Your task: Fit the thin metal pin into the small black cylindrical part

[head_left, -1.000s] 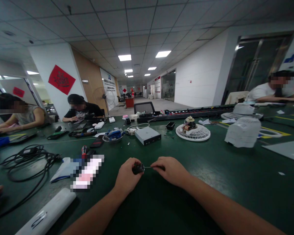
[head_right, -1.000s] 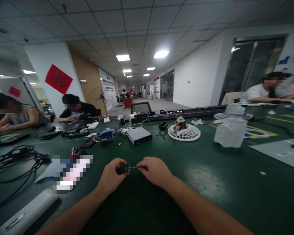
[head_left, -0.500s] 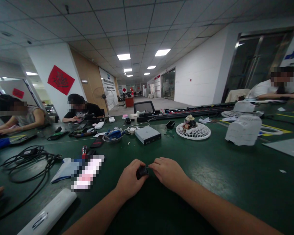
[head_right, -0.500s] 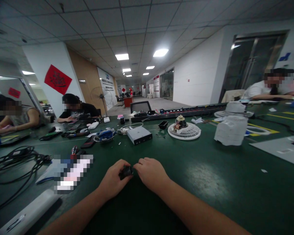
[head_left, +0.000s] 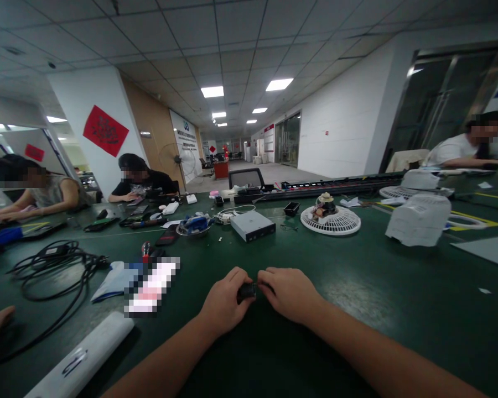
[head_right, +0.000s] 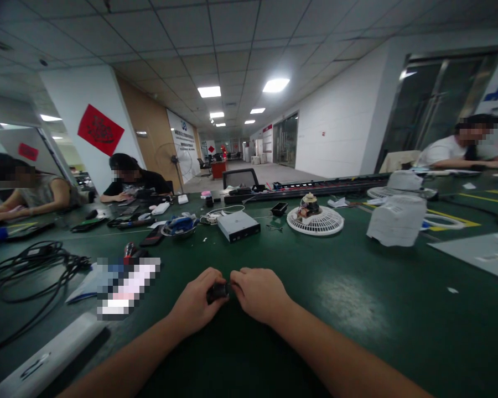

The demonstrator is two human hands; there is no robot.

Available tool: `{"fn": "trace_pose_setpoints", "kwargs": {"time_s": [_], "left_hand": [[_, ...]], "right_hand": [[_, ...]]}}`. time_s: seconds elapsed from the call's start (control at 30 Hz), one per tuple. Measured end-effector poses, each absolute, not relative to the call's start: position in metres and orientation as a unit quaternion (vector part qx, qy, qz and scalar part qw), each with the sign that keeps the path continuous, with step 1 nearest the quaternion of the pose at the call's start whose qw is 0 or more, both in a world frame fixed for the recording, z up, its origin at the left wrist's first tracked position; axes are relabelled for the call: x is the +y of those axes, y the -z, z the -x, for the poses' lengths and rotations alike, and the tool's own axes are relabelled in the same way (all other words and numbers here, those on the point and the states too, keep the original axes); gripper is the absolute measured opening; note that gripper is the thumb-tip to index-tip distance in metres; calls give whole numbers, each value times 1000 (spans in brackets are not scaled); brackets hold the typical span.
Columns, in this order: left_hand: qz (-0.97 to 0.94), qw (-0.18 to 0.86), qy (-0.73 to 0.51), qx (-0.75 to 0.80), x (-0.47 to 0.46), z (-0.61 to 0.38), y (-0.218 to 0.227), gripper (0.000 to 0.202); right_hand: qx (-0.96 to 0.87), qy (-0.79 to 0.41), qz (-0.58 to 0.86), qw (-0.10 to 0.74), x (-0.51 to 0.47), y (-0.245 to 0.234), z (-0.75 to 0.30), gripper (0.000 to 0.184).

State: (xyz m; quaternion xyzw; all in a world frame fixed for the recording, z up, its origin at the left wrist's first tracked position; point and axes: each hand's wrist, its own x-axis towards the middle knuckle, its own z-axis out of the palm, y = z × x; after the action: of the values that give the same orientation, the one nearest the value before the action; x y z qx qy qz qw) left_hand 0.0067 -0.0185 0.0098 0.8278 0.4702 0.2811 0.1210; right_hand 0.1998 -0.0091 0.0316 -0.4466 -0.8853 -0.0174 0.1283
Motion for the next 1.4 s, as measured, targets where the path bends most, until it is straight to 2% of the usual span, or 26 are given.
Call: {"fn": "trace_pose_setpoints", "kwargs": {"time_s": [0.13,0.27,0.37,0.5,0.67,0.83,1.1,1.23,1.4], "left_hand": [[-840,103,-264,463,-18,-6,-9,22],[-839,106,-280,454,-19,-6,-9,21],[-843,98,-288,444,-19,-6,-8,20],[-842,89,-275,455,-18,-7,-6,21],[-841,96,-286,449,-18,-7,-6,20],[-847,85,-265,454,-19,-7,-7,23],[-835,92,-264,474,-19,-6,-10,21],[-823,100,-282,482,-18,-6,-10,23],[-807,100,-294,502,-17,-7,-7,23]], "right_hand": [[-897,8,434,86,-11,-31,-198,16],[-916,-34,381,120,-8,-30,-205,11],[-895,-42,413,161,-3,-27,-206,10],[-896,8,423,135,-2,-24,-203,13],[-895,-14,418,158,-5,-25,-203,11],[-902,-9,413,121,-5,-26,-203,12],[-894,-33,432,113,-6,-29,-203,14],[-883,-59,445,136,-5,-27,-201,14],[-863,-51,489,112,-5,-22,-196,16]]}}
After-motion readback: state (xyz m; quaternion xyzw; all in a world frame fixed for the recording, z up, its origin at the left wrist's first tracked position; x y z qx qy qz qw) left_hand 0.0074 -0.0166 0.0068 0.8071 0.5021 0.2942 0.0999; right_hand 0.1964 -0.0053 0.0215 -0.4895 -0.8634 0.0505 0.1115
